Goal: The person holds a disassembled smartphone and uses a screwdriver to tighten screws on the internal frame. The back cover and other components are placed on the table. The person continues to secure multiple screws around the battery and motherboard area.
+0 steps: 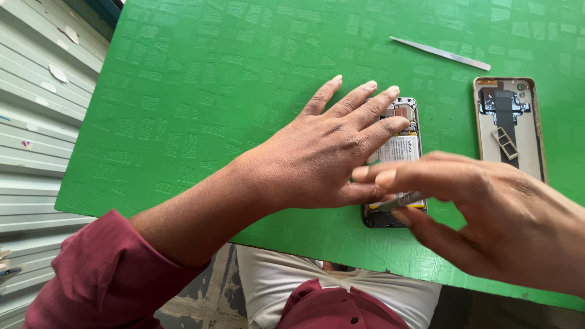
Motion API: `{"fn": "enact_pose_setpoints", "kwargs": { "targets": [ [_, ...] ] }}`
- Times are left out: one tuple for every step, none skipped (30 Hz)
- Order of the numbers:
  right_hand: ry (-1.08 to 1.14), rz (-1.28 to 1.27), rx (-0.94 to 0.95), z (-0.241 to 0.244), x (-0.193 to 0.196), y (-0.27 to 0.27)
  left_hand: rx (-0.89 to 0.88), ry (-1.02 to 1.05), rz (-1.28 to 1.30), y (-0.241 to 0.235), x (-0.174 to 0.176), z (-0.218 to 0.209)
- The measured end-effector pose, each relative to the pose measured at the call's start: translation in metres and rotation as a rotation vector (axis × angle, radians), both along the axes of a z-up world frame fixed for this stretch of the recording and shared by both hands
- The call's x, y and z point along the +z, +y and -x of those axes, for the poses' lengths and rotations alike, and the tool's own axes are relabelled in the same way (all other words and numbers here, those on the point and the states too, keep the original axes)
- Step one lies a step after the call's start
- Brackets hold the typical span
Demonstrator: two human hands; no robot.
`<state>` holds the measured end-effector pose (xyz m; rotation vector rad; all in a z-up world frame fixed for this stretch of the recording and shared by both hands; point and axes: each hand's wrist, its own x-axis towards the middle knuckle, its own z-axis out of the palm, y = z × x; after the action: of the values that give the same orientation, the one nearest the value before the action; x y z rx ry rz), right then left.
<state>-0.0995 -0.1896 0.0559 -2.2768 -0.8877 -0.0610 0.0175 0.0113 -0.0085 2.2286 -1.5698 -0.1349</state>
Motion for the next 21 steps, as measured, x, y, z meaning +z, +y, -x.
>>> {"fn": "enact_pose_setpoints", "kwargs": {
  "targets": [
    [-0.012,0.036,0.019,0.001,-0.001,-0.002,0.0,-0.008,0.003,0.0,0.0,0.0],
    [-0.024,0.072,0.037,0.002,-0.001,-0.004,0.0,-0.016,0.006,0.0,-0.001,0.0],
    [-0.041,0.108,0.058,0.003,-0.003,-0.006,0.001,-0.029,0.009,0.0,0.0,0.0],
    [-0.044,0.186,-0.031,0.004,-0.005,-0.007,0.003,-0.024,0.016,0.0,0.0,0.0],
    [-0.046,0.262,-0.121,0.007,-0.008,-0.006,0.004,-0.019,0.019,0.0,0.0,0.0],
    [-0.041,0.259,-0.145,0.009,-0.01,-0.008,0.004,-0.014,0.023,0.0,0.001,0.0],
    [-0.036,0.255,-0.168,0.01,-0.012,-0.008,0.005,-0.011,0.021,0.0,0.001,0.0],
    [-0.024,0.173,-0.123,0.011,-0.013,-0.009,0.005,-0.008,0.02,0.0,0.001,0.0],
    [-0.008,0.091,-0.077,0.012,-0.014,-0.009,0.006,-0.001,0.019,0.0,0.0,0.001],
    [0.01,0.132,-0.074,0.012,-0.014,-0.008,0.005,-0.008,0.014,0.0,-0.001,0.001],
    [0.026,0.174,-0.071,0.012,-0.013,-0.008,0.004,-0.017,0.01,0.0,-0.001,0.0],
    [0.042,0.217,-0.069,0.012,-0.011,-0.008,0.003,-0.026,0.007,0.0,0.0,0.0],
    [-0.018,0.202,-0.073,0.01,-0.01,-0.006,0.002,-0.02,0.013,0.0,0.0,0.0],
    [-0.079,0.188,-0.077,0.008,-0.01,-0.004,0.002,-0.014,0.019,0.0,0.001,0.0],
    [-0.137,0.172,-0.082,0.008,-0.01,-0.003,0.0,-0.006,0.024,0.0,0.001,0.0],
    [-0.09,0.157,-0.088,0.008,-0.008,-0.002,0.0,0.004,0.024,0.0,0.0,0.0],
    [-0.044,0.142,-0.092,0.007,-0.008,-0.002,0.001,0.014,0.025,0.0,0.0,0.0],
    [0.001,0.127,-0.097,0.007,-0.007,-0.002,0.001,0.025,0.026,-0.001,0.0,0.0],
    [0.06,0.142,-0.092,0.007,-0.007,-0.002,0.004,0.015,0.015,-0.001,-0.001,0.001],
    [0.119,0.157,-0.087,0.008,-0.006,-0.002,0.007,0.005,0.003,-0.001,-0.001,0.001],
    [0.17,0.172,-0.083,0.008,-0.005,-0.003,0.009,-0.012,-0.008,-0.001,0.0,0.0]
  ]
}}
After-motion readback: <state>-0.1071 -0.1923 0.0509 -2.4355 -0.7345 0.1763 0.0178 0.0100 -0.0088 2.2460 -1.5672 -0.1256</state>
